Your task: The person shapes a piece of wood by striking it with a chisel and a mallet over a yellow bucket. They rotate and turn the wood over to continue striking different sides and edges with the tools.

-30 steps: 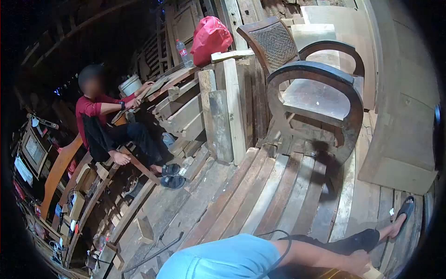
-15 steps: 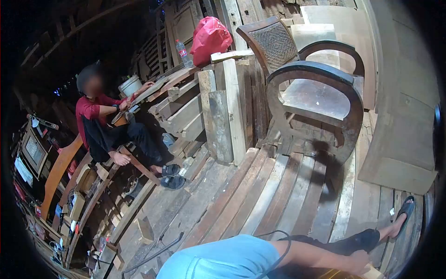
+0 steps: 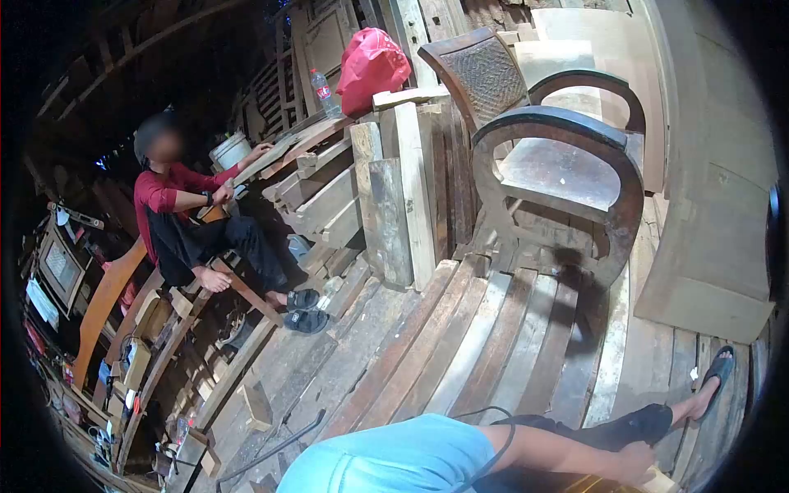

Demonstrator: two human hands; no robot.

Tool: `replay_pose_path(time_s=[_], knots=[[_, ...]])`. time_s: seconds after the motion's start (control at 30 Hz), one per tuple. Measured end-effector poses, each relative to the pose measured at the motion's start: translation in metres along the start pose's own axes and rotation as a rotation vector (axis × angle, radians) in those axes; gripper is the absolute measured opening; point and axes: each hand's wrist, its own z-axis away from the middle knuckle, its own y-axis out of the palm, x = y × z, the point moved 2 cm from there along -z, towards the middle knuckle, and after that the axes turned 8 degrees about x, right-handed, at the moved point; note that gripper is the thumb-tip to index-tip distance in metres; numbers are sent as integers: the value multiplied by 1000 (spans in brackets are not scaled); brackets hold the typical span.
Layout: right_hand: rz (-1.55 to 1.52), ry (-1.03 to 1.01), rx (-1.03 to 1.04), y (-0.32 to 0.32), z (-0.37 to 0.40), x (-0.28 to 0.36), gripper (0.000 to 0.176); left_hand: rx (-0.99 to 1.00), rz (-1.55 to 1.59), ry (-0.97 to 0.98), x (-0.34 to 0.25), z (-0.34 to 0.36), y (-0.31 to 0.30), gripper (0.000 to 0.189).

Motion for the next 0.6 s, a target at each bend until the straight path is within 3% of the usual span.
replay_pose_path(time_s=[0.33,0.37,0.43,0.5,0.53,0.6], knots=[[169,-194,-61,-3,-7,5,62,-68,-224,124,3,1,-3,51],[46,-156,-76,-2,-9,7,61,-64,-249,140,5,-2,0,51],[-194,-80,-102,-1,-16,32,60,-6,-159,92,-2,3,-12,49],[-51,-98,-81,-4,-15,40,57,5,-54,45,-6,5,-10,45],[22,-107,-72,-7,-13,43,55,133,14,-22,-11,7,-21,46],[65,-91,-63,-10,-13,43,57,83,-33,-40,-10,3,-11,46]])
